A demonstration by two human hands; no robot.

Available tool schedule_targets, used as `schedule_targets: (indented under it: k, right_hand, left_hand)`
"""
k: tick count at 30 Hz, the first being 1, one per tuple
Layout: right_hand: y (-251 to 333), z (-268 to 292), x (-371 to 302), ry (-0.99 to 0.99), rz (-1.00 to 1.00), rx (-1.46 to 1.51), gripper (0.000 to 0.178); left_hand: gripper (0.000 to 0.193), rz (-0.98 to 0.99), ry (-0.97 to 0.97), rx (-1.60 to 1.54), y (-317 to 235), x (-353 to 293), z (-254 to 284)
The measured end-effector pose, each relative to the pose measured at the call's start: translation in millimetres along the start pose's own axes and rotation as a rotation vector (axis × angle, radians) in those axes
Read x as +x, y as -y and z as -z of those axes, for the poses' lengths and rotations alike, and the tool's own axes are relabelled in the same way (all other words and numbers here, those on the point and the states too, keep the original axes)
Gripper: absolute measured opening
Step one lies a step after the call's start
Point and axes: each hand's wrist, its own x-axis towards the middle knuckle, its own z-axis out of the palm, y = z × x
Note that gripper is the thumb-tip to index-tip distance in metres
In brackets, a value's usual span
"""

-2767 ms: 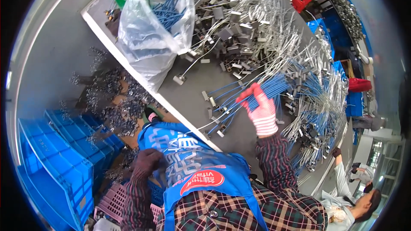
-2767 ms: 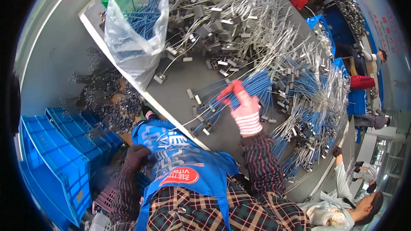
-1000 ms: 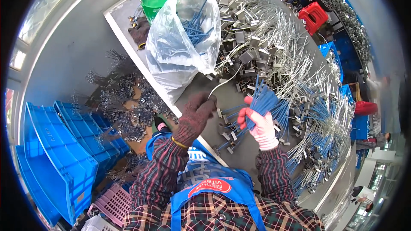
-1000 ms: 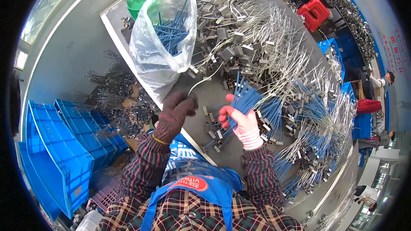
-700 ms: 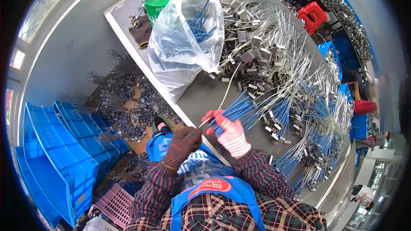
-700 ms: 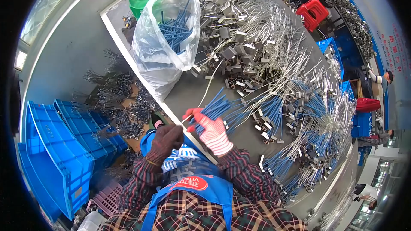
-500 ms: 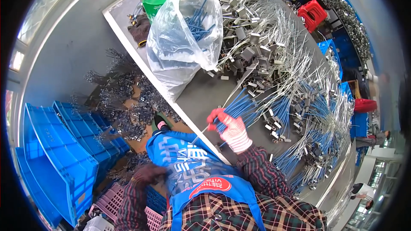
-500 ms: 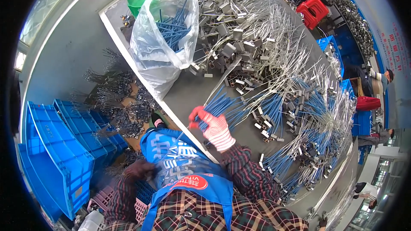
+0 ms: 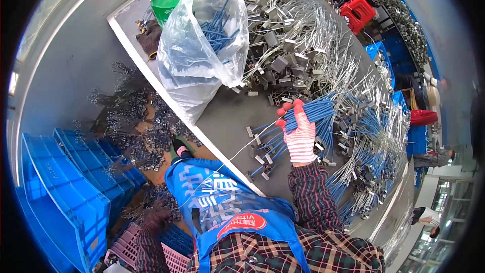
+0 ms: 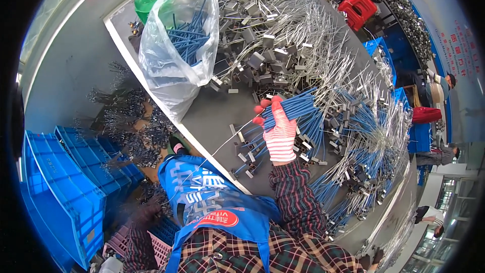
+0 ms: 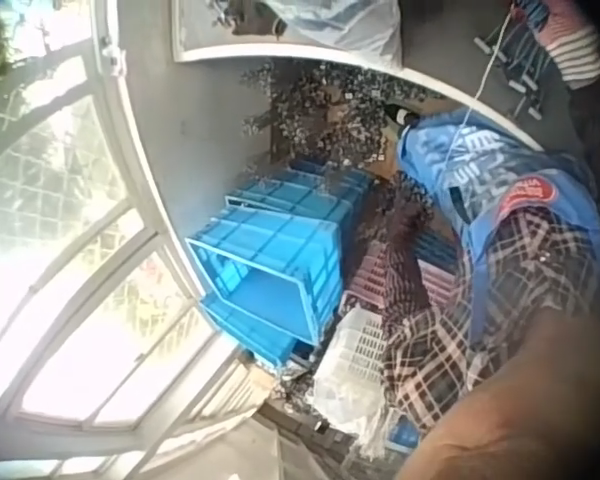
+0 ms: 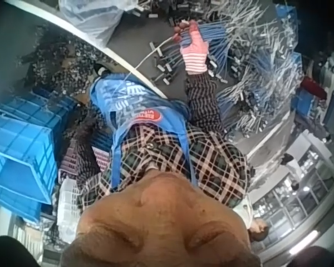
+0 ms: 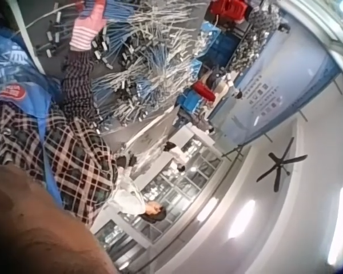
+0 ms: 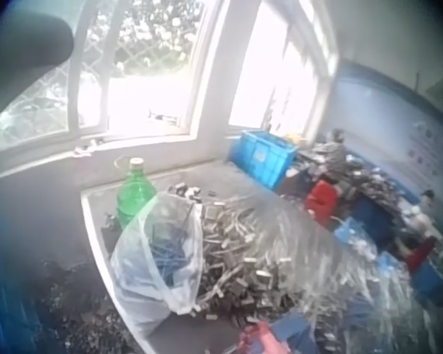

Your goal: The person bundles and organizes electrical wire harnesses by hand at a production station, placing them into plastic bags and blue bins on a work table.

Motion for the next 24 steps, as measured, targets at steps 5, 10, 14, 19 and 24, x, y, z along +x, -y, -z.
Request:
schedule_targets:
  k: [5, 10, 14, 19, 24]
  right_hand:
    - [5.0, 4.8, -1.4, 0.019, -0.127, -0.076, 0.027]
    - [17.6, 23.6, 0.6, 0.033, -0.186, -0.029, 0.026]
    - [24.8, 30.1, -2.3, 0.009, -0.147, -0.062, 0.028]
    - [30.5, 29.9, -9.8, 0.025, -0.128, -0.063, 0.03]
    - [14.2, 22.8, -22.3, 0.047, -0.237, -0.058, 0.024]
  left_hand:
    - [0.023, -0.025, -0.029, -0.058, -1.2, -11.5, -3.1]
    - [0.023, -0.047, -0.052, -0.105, -0.8, -20.3, -4.4]
    - [0.022, -0.072, -0.058, -0.127, -5.8, -25.6, -8.5]
    - [0.022, -0.019, -0.009, -0.088, -0.4, -21.1, -1.1]
    - [0.022, 0.014, -0.118, -0.081, -32.4, -29.2, -32.2]
